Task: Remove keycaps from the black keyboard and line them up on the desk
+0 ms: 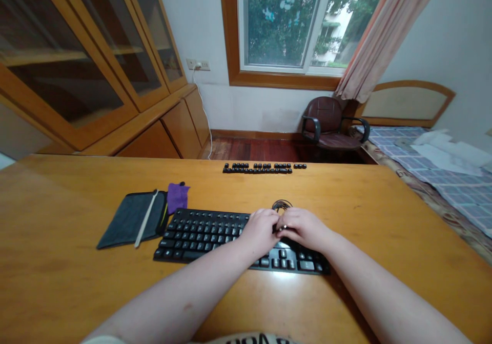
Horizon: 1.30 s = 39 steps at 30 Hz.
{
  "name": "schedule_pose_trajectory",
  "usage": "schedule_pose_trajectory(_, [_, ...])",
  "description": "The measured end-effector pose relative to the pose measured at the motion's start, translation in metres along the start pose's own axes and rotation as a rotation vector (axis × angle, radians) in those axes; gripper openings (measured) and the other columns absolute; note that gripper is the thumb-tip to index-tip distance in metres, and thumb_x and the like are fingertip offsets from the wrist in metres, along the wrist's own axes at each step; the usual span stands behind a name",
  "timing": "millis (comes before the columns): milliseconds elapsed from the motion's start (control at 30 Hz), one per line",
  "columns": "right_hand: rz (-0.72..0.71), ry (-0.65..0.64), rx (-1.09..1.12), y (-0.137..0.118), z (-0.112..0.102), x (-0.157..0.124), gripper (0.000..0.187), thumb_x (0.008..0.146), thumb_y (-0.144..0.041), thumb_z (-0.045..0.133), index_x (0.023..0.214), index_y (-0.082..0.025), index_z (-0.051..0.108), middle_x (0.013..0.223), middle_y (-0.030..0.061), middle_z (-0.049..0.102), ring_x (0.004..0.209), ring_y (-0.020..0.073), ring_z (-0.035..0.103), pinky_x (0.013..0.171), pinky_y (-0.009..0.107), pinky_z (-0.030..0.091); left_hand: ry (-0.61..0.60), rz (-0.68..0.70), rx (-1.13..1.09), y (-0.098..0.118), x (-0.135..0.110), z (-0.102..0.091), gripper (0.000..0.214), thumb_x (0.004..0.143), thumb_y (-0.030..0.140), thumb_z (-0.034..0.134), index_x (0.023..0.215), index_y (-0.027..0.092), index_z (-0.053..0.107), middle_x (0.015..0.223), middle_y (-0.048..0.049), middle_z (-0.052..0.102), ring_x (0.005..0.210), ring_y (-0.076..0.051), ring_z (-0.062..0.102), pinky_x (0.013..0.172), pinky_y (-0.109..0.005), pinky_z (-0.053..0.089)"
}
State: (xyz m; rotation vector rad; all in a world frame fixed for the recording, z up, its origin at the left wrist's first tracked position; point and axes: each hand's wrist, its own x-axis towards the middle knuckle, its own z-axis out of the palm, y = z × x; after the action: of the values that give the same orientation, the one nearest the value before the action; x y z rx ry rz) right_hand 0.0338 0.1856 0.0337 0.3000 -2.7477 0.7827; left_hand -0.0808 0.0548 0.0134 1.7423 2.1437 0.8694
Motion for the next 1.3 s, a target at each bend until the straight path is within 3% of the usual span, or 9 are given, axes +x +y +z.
schedule_pose_trajectory(200, [0.111, 0.125, -0.184, 0.005, 0.012, -0.007, 0.020, 0.088, -0.032, 0.047, 0.084, -0.018, 0.061, 0.074, 0.0054, 0.066, 0.069, 0.0150, 0.061, 0.064, 0.026, 0.047, 0.013, -0.022, 0.012, 0.001, 0.000, 0.000, 0.014, 0.074, 0.030, 0.062, 0.084, 0.021, 0.065, 0.092, -0.0044, 0.064, 0.089, -0.021, 0.055, 0.082, -0.034, 0.042])
schedule_pose_trajectory(433, [0.102, 0.200, -0.246, 0.006, 0.018, -0.012, 0.022, 0.089, -0.030, 0.045, 0.080, -0.018, 0.060, 0.071, 0.0048, 0.066, 0.066, 0.0152, 0.062, 0.061, 0.025, 0.047, 0.008, -0.022, 0.012, 0.002, 0.001, -0.001, 0.017, 0.075, 0.033, 0.063, 0.086, 0.021, 0.066, 0.095, -0.0041, 0.065, 0.091, -0.021, 0.056, 0.083, -0.034, 0.043])
schedule_pose_trajectory(900, [0.130, 0.220, -0.212, 0.006, 0.017, -0.013, 0.028, 0.091, -0.032, 0.042, 0.079, -0.018, 0.062, 0.070, 0.0054, 0.066, 0.066, 0.0145, 0.061, 0.062, 0.025, 0.048, 0.030, -0.030, 0.007, 0.002, 0.000, 0.001, 0.015, 0.075, 0.032, 0.063, 0.084, 0.021, 0.066, 0.095, -0.0044, 0.066, 0.090, -0.021, 0.057, 0.082, -0.034, 0.043])
schedule_pose_trajectory(1033, [0.189, 0.360, -0.220, 0.003, 0.012, -0.014, 0.030, 0.090, -0.033, 0.041, 0.076, -0.018, 0.063, 0.065, 0.0042, 0.066, 0.060, 0.0145, 0.061, 0.057, 0.025, 0.047, 0.085, -0.029, -0.080, 0.003, 0.000, 0.001, 0.019, 0.079, 0.035, 0.058, 0.091, 0.021, 0.065, 0.093, -0.0035, 0.066, 0.089, -0.020, 0.058, 0.081, -0.033, 0.045])
schedule_pose_trajectory(1167, [0.237, 0.477, -0.168, 0.000, 0.011, -0.015, 0.024, 0.088, -0.031, 0.045, 0.079, -0.020, 0.064, 0.071, 0.0043, 0.069, 0.065, 0.0163, 0.064, 0.061, 0.027, 0.050, 0.173, -0.006, -0.198, 0.004, -0.002, 0.000, 0.020, 0.081, 0.031, 0.055, 0.097, 0.022, 0.063, 0.099, -0.0031, 0.065, 0.094, -0.018, 0.057, 0.086, -0.032, 0.045])
schedule_pose_trajectory(1300, [0.320, 0.565, -0.061, 0.002, 0.012, -0.016, 0.021, 0.087, -0.031, 0.047, 0.081, -0.020, 0.064, 0.075, 0.0048, 0.069, 0.070, 0.0180, 0.065, 0.066, 0.029, 0.051, 0.181, 0.004, -0.257, 0.004, -0.003, -0.001, 0.026, 0.082, 0.027, 0.054, 0.107, 0.023, 0.060, 0.106, -0.0028, 0.064, 0.100, -0.017, 0.057, 0.090, -0.032, 0.044])
